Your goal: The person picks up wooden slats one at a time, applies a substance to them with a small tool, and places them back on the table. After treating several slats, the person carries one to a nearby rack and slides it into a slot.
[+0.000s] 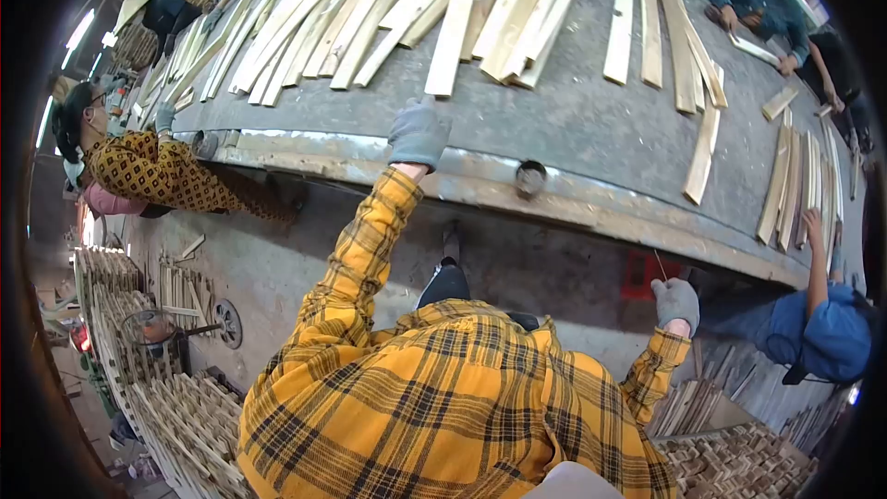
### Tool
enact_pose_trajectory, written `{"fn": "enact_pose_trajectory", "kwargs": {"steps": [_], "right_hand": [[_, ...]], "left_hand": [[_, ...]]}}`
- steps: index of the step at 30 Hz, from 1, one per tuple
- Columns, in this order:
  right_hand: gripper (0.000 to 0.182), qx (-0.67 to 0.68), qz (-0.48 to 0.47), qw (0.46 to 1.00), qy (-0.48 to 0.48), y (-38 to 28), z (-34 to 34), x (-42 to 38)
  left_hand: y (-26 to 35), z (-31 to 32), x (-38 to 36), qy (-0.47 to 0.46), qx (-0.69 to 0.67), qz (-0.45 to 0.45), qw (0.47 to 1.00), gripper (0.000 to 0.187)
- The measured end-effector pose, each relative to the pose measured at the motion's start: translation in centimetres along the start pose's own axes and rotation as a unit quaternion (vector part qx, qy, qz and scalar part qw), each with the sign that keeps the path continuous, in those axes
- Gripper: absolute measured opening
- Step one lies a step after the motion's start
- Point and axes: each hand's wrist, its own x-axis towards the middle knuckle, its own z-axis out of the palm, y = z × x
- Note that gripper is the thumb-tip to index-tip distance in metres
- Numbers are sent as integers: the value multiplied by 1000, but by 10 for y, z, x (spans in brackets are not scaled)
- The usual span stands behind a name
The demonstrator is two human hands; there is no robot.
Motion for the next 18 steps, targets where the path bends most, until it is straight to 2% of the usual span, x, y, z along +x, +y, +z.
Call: {"fn": "enact_pose_trajectory", "kwargs": {"steps": [1,2,5,8,9,11,12,15,16,18], "right_hand": [[35,25,-12,1000,15,-34,-16,-6],[35,49,-23,998,30,-68,-31,-12],[33,84,-52,993,61,-147,-59,-14],[34,133,-63,989,32,-197,-75,-10],[34,140,-64,987,38,-208,-79,-9],[35,154,-68,985,48,-225,-85,-7],[35,191,-84,977,35,-235,-87,-2],[33,321,-139,937,7,-269,-88,24],[32,378,-166,911,4,-290,-86,30],[33,519,-117,842,-86,-333,-89,34]], "left_hand": [[-20,8,23,33,13,-21,999,48],[-19,10,46,-42,53,-82,994,67],[-29,72,106,81,116,-10,990,79],[-27,58,139,0,-83,-96,992,73],[-36,52,147,-64,-172,-93,979,71],[-60,35,155,-189,-340,-90,917,67],[-59,19,144,-147,-435,-87,884,57],[-51,6,120,-184,-552,-155,798,49],[-36,-15,109,-218,-531,-117,810,45],[6,-58,91,-266,-490,-64,828,44]]}}
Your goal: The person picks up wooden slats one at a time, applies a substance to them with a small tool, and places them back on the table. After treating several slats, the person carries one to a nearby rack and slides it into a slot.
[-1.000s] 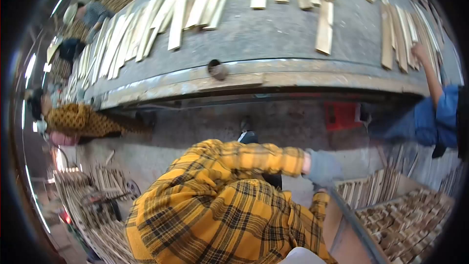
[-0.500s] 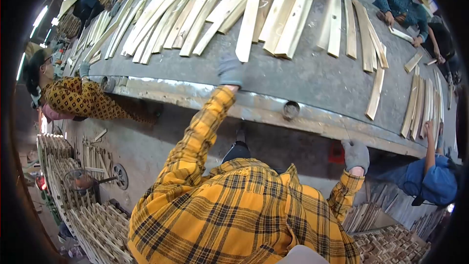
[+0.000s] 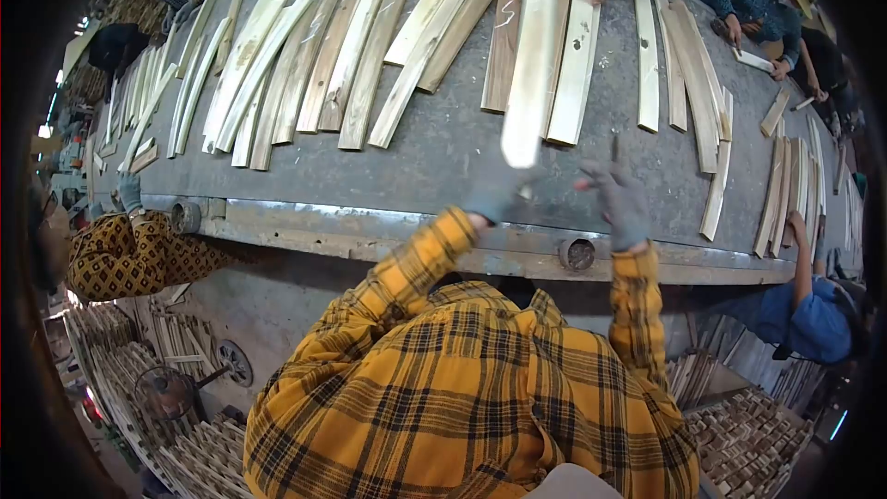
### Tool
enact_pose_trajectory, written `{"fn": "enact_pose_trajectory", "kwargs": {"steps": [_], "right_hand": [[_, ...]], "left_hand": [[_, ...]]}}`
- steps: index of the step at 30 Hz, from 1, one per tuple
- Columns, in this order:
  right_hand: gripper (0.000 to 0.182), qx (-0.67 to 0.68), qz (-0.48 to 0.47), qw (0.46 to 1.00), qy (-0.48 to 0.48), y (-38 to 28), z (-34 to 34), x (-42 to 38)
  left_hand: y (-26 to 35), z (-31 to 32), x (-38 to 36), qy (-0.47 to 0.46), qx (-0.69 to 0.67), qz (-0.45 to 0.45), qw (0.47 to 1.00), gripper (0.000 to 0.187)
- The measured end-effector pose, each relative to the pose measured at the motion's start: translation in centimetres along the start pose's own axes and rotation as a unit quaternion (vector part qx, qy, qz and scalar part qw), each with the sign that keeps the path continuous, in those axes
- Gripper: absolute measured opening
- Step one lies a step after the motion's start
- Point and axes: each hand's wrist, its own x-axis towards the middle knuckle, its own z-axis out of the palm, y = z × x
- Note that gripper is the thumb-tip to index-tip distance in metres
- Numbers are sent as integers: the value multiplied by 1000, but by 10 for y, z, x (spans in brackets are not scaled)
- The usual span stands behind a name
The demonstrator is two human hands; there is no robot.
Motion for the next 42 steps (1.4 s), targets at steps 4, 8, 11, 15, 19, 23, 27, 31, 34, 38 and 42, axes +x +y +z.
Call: {"fn": "enact_pose_trajectory", "kwargs": {"steps": [4,8,11,15,19,23,27,31,34,38,42], "right_hand": [[43,251,-11,968,-17,14,14,35],[49,275,-72,957,63,41,-65,70],[47,253,-79,958,114,41,-142,99],[36,-198,-28,930,309,40,-206,129],[31,-121,-108,953,256,38,-176,111],[27,-93,-115,988,53,18,-69,88],[37,-155,-46,984,-74,-15,-14,94],[51,204,-11,973,-110,-7,-46,70],[54,235,4,966,-110,5,-109,46],[53,183,-48,979,-69,33,-171,14],[51,220,-84,972,-1,54,-193,5]], "left_hand": [[30,65,-15,-41,129,-22,991,66],[36,69,22,12,359,127,925,80],[29,57,64,150,467,91,867,71],[-2,51,117,116,377,-27,919,61],[0,53,106,116,380,4,918,43],[60,70,40,126,381,52,914,33],[82,86,-3,109,422,157,886,32],[104,55,-10,-36,365,139,920,40],[78,23,45,130,398,63,906,52],[15,3,117,274,477,42,834,53],[17,19,124,263,462,86,843,54]]}}
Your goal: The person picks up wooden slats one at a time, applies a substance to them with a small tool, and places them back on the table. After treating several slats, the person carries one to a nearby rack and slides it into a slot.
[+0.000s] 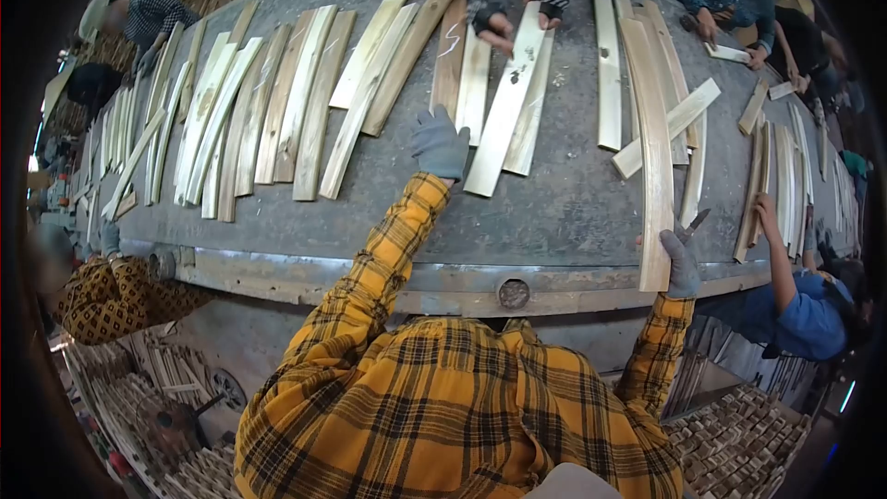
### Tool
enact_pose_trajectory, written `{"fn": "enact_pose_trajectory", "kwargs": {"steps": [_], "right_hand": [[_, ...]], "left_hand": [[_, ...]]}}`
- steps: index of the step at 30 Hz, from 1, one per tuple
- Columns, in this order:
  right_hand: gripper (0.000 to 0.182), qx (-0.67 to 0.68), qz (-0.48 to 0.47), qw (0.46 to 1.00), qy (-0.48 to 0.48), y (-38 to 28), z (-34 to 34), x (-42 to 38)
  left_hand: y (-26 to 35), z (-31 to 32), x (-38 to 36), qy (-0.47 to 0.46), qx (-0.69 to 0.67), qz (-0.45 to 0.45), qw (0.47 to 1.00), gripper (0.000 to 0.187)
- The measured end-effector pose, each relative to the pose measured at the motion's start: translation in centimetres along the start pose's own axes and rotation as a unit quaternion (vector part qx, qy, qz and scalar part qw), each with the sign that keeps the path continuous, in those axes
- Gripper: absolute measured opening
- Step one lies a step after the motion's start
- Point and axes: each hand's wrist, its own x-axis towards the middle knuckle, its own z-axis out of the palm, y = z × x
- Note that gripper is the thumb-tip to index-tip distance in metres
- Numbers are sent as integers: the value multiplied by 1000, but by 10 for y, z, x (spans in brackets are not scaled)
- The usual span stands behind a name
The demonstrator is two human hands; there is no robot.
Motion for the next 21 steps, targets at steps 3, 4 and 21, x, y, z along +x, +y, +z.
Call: {"fn": "enact_pose_trajectory", "kwargs": {"steps": [3,4,21], "right_hand": [[48,28,-9,999,16,-7,-9,1],[47,34,-8,999,23,-8,-11,3],[41,-450,2,845,291,-11,-27,87]], "left_hand": [[26,-2,-14,-20,-20,43,999,56],[32,-3,-19,-29,-23,51,998,55],[44,8,-44,-171,-55,-3,984,78]]}}
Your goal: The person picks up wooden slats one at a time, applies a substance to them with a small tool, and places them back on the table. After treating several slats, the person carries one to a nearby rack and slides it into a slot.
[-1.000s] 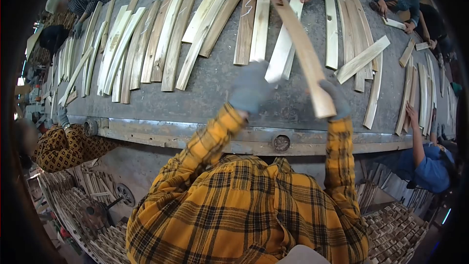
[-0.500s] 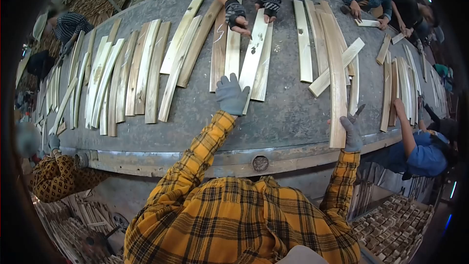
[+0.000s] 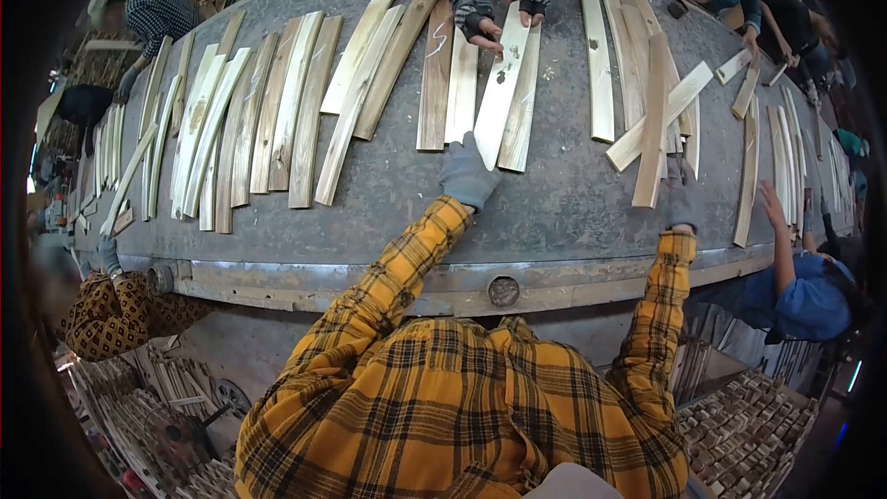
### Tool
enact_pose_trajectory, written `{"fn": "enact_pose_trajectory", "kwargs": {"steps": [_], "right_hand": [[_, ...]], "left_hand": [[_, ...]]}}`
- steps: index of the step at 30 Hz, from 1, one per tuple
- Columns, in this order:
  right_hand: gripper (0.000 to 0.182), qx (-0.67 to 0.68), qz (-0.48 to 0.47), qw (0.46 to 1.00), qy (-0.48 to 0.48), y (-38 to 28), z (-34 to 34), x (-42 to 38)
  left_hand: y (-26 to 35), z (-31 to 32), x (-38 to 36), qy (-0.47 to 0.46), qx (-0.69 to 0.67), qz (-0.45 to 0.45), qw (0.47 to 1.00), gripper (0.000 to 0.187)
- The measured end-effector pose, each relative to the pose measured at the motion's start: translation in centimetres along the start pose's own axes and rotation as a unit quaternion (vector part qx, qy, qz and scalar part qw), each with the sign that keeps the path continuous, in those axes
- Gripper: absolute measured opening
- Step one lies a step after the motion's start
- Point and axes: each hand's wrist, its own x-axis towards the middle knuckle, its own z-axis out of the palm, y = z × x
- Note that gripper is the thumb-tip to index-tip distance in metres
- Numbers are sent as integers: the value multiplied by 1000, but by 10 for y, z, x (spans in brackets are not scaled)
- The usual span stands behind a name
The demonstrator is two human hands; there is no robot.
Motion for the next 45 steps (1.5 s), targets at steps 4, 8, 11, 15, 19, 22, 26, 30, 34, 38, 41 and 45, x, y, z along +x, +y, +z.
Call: {"fn": "enact_pose_trajectory", "kwargs": {"steps": [4,8,11,15,19,22,26,30,34,38,41,45], "right_hand": [[28,85,-213,973,-26,16,44,-5],[25,179,-92,963,-178,-29,83,-36],[26,282,-20,929,-241,-59,106,-54],[25,138,-213,952,-169,-99,109,-60],[25,282,-242,908,-192,-106,156,-24],[26,119,-280,936,-174,-143,143,-41],[26,144,-333,926,-102,-153,150,-61],[33,147,-380,904,-130,-139,153,-81],[43,108,-386,893,-203,-139,150,-106],[49,11,-372,910,-183,-138,155,-113],[41,-5,-424,898,-120,-134,161,-117],[49,-19,-474,874,-105,-134,146,-146]], "left_hand": [[-11,-23,-7,-2,-67,-37,997,78],[-28,-26,-13,9,-56,-14,998,80],[-33,-29,-22,13,-57,-3,998,80],[-26,-44,-31,19,-39,1,999,79],[-28,-65,-51,41,-4,43,998,79],[-26,-98,-74,13,31,42,999,76],[-26,-132,-101,-5,62,37,997,73],[-34,-150,-119,-31,95,24,995,75],[-45,-152,-124,-62,135,13,989,76],[-38,-153,-125,-47,130,-2,990,83],[-36,-155,-128,-53,148,-4,988,84],[-34,-156,-129,-53,153,0,987,83]]}}
